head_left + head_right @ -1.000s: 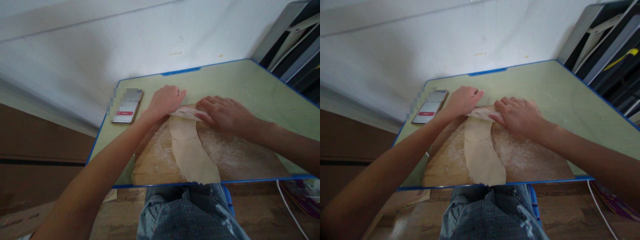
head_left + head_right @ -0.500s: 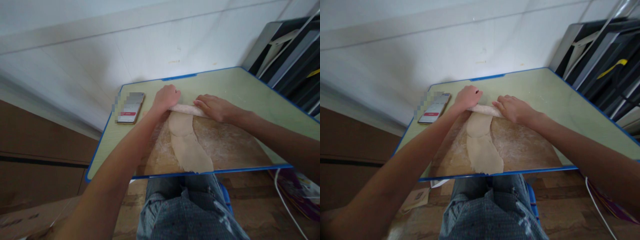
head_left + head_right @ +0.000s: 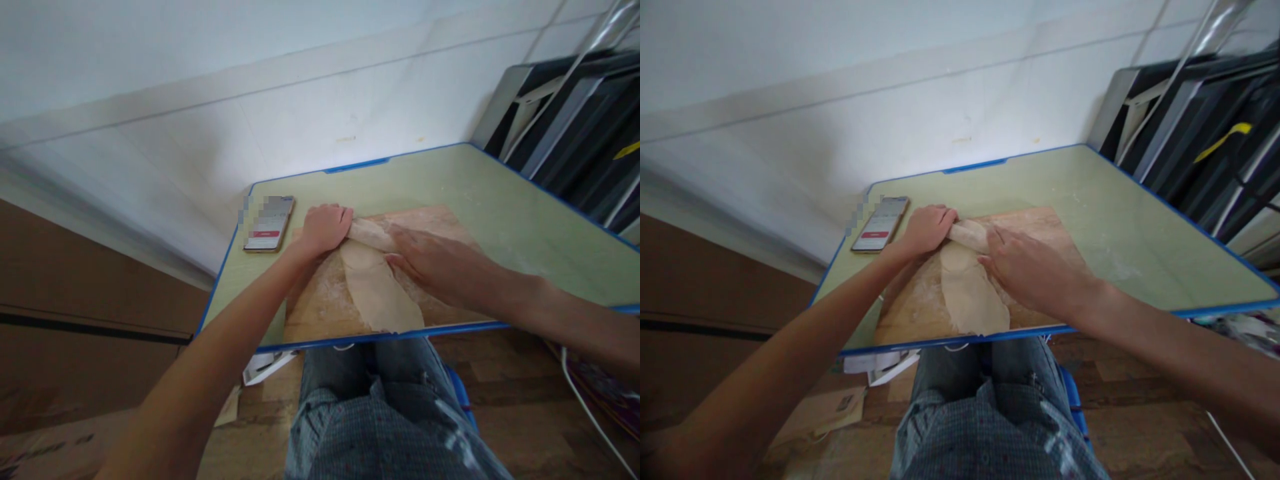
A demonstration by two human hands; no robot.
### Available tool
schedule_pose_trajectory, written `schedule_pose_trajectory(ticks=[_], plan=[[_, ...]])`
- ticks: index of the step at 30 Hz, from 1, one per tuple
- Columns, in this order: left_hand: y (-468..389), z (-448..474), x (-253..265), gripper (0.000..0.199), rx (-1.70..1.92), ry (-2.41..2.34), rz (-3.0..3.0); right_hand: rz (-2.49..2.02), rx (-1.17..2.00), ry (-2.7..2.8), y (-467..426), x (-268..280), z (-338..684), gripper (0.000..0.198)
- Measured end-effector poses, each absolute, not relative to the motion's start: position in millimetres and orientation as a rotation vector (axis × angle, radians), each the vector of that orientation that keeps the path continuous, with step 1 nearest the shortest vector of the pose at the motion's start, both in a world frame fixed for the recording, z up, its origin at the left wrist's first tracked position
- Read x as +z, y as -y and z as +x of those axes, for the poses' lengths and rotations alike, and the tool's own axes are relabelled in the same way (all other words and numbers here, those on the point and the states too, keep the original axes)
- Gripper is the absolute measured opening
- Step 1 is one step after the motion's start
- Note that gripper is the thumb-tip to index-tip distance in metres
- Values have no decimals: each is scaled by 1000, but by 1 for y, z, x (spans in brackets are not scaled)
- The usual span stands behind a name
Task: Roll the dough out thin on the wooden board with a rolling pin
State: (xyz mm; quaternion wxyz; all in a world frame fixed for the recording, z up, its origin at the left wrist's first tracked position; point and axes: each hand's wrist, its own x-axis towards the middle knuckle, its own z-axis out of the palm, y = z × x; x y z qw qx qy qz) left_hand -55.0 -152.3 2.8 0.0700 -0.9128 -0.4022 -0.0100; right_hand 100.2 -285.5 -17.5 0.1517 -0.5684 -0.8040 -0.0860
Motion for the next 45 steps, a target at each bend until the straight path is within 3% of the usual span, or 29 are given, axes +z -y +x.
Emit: schedule_pose_trajectory(ticks=[15, 29, 38, 45], plan=[[120, -17, -18, 57, -424, 1335, -2824, -1689, 32, 2200, 281, -27, 112, 48], [102, 14, -11, 42, -316, 1369, -2898, -1686, 46, 2144, 276, -37, 120, 54], [95, 32, -8, 42, -192, 1466, -2866, -1692, -77, 2155, 270, -46, 134, 51], [106, 27, 0, 42, 6, 1428, -2818, -1663, 13, 2137, 271, -44, 133, 46]])
